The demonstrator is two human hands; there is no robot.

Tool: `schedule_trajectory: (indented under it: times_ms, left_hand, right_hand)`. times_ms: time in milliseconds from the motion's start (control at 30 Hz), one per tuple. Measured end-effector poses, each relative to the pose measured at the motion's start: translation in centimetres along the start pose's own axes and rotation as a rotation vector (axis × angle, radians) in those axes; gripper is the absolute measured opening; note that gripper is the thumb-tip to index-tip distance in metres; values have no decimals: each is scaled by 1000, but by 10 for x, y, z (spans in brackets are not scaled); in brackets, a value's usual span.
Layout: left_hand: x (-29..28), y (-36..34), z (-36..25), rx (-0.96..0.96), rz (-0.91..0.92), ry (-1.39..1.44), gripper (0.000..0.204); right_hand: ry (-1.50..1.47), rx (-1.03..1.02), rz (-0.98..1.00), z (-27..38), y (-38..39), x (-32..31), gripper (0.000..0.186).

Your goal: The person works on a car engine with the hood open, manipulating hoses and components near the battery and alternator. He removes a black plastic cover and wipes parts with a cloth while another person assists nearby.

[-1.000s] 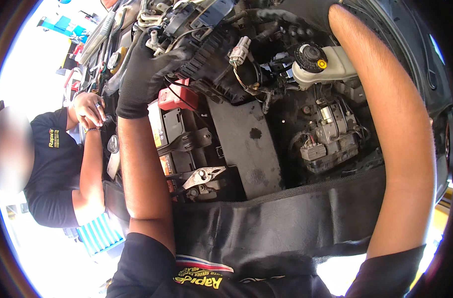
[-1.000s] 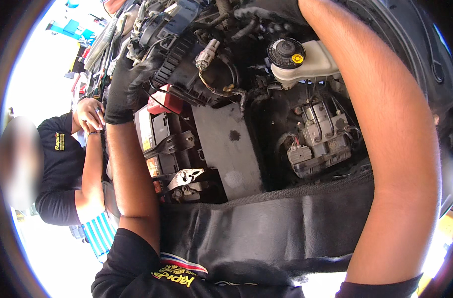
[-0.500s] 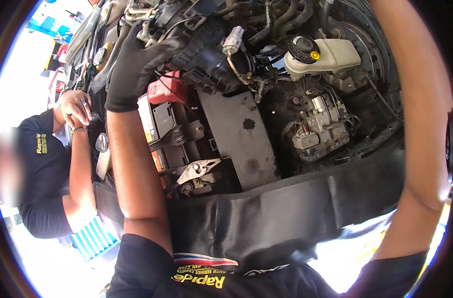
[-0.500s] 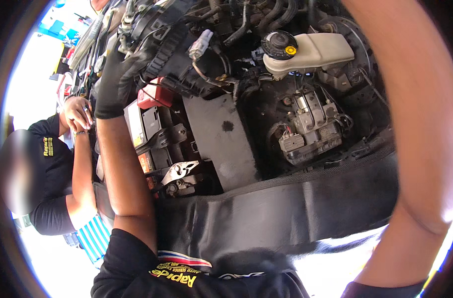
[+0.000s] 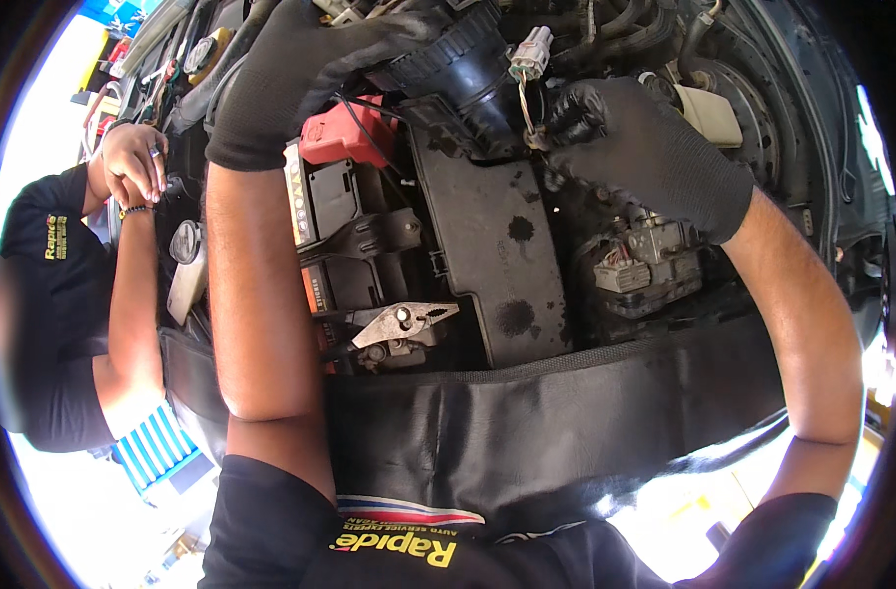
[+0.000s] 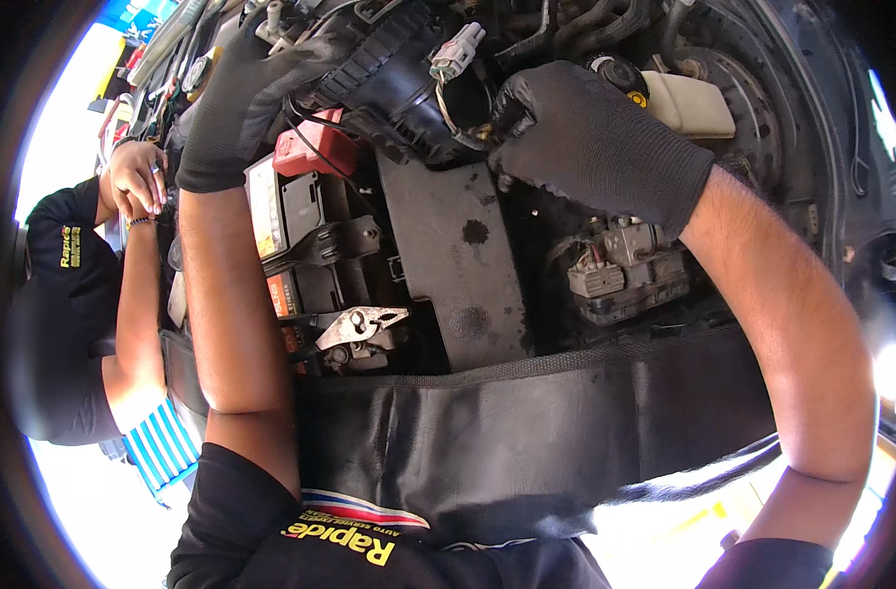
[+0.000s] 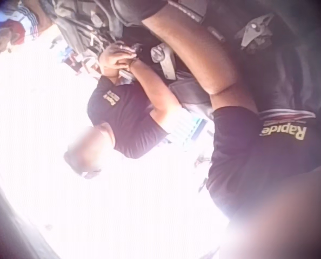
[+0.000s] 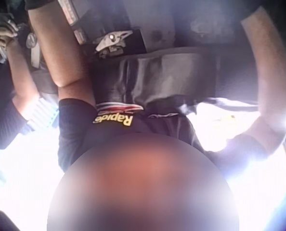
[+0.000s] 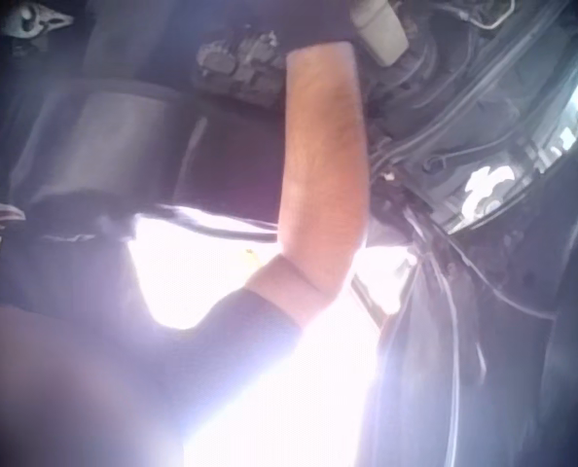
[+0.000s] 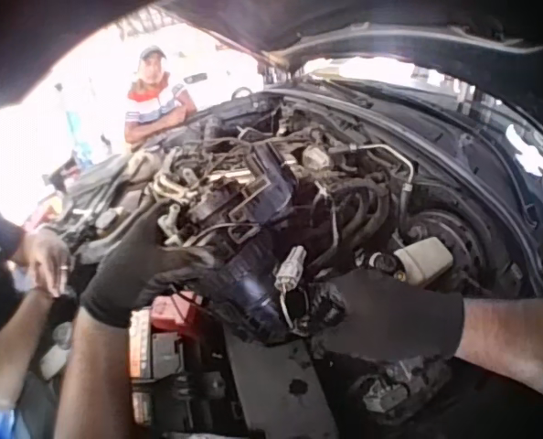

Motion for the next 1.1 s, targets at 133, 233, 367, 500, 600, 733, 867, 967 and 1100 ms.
schedule_trajectory:
  times_ms: [133,233,367,500,600,733,867,967,1100]
  left_hand:
    - [-4,0,3,23,58,26,99]
    - [-8,-7,8,51,-75,-231,67]
    - [-16,-15,8,32,-126,-320,55]
    - [-19,-9,6,19,-141,-320,51]
    - [-13,-5,6,102,-198,-450,51]
    - [-10,-5,2,157,-118,-562,51]
    - [-15,-9,-1,180,-104,-586,52]
    - [-18,-12,-2,89,-176,-425,53]
    - [-14,-12,-1,-13,-171,-237,48]
  right_hand:
    - [181,-273,-63,-11,10,-8,54]
    - [151,-308,-86,-21,20,-23,54]
    - [229,-182,-75,-15,21,-40,50]
    - [136,-364,-113,12,12,-50,47]
    - [274,-278,-329,31,29,-49,34]
    - [311,-129,-302,33,32,-56,31]
    - [215,21,6,16,14,-83,26]
    - [93,8,17,1,9,-84,24]
    - [-163,-37,-21,-18,8,-71,22]
Point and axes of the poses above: each hand's wrist, its own y-axis away from the middle knuckle, its own x-axis out of the palm, z = x × y, the point moved 1 cm from there along -y, towards the middle knuckle, and after that the axes turned 10 degrees about -z, right-handed, at the moved point
